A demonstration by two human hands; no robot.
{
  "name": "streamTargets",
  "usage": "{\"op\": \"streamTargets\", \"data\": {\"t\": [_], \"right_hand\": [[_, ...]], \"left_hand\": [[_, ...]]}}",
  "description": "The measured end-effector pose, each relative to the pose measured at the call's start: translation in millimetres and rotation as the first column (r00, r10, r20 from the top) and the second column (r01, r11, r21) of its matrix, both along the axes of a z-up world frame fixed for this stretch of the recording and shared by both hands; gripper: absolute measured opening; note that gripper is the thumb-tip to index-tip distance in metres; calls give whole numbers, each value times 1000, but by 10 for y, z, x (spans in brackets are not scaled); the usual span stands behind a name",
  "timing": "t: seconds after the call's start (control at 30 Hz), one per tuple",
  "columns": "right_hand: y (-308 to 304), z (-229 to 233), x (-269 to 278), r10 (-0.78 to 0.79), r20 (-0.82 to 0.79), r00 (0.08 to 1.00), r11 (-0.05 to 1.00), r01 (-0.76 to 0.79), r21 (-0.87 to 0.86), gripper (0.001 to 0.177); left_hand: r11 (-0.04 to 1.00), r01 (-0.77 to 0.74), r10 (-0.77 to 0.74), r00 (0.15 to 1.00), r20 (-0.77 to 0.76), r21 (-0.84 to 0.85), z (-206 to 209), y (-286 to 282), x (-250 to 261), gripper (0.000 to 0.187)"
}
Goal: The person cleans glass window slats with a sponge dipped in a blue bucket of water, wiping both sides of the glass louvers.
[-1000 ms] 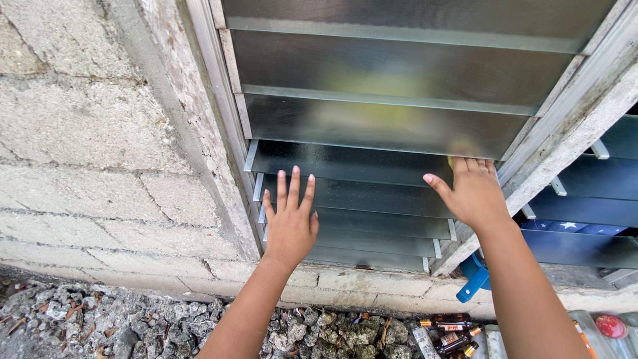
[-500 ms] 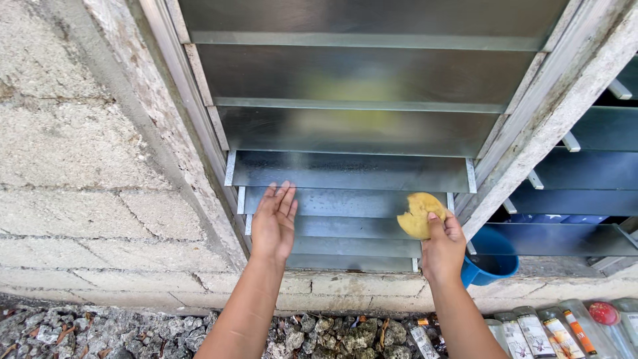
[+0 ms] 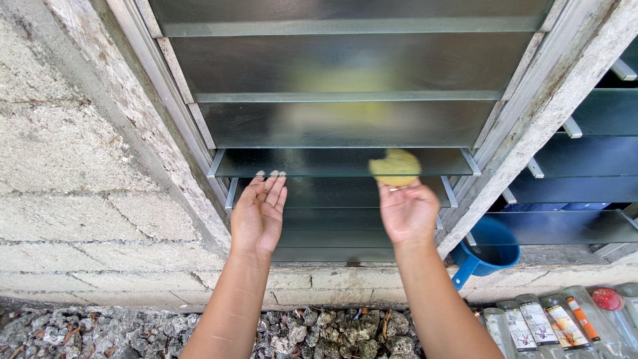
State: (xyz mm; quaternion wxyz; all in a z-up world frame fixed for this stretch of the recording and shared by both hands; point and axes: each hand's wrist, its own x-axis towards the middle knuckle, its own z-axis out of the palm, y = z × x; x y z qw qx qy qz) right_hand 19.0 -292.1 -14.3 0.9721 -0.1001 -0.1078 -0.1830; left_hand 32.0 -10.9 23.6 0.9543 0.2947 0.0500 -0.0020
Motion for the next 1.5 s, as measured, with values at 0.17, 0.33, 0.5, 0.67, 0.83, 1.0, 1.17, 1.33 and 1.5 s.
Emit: {"op": "streamTargets", "data": {"t": [0.17, 0.33, 0.5, 0.67, 0.83, 1.0, 1.17, 1.33, 1.5], "right_hand": [[-343, -90, -67, 49, 22, 999, 978, -43, -206, 77], [-786, -146, 51, -82, 82, 993, 981, 65, 184, 50], [-311, -120, 453, 118, 200, 973, 958, -165, 234, 58], [-539, -57, 336, 213, 188, 959, 939, -254, 230, 66], [-888, -108, 318, -40, 123, 992, 932, -8, 363, 65], [122, -86, 341, 164, 172, 971, 958, -199, 207, 66], [800, 12, 105, 410, -59, 910, 901, -393, 186, 73], [-2, 29, -221, 190, 218, 957, 948, -237, 213, 79], [-231, -63, -151, -70, 191, 979, 950, 7, 312, 72]], "left_hand": [[999, 13, -13, 1000, 8, 43, 60, 39, -40, 62], [997, 52, -54, 998, 33, 48, -23, 47, -27, 66], [999, 41, -43, 998, 51, 32, -145, 45, -16, 70], [999, 42, -43, 997, 64, 18, -170, 53, -1, 72], [999, 27, -23, 995, 93, -43, -147, 20, -35, 75], [999, -6, 9, 998, 60, -52, -99, 20, -82, 75], [999, -12, 15, 998, 62, -47, -164, 89, -59, 70], [998, -49, 50, 998, 35, -42, -185, 381, -102, 64], [992, -122, 121, 990, 73, 7, -193, 670, -92, 68]]}}
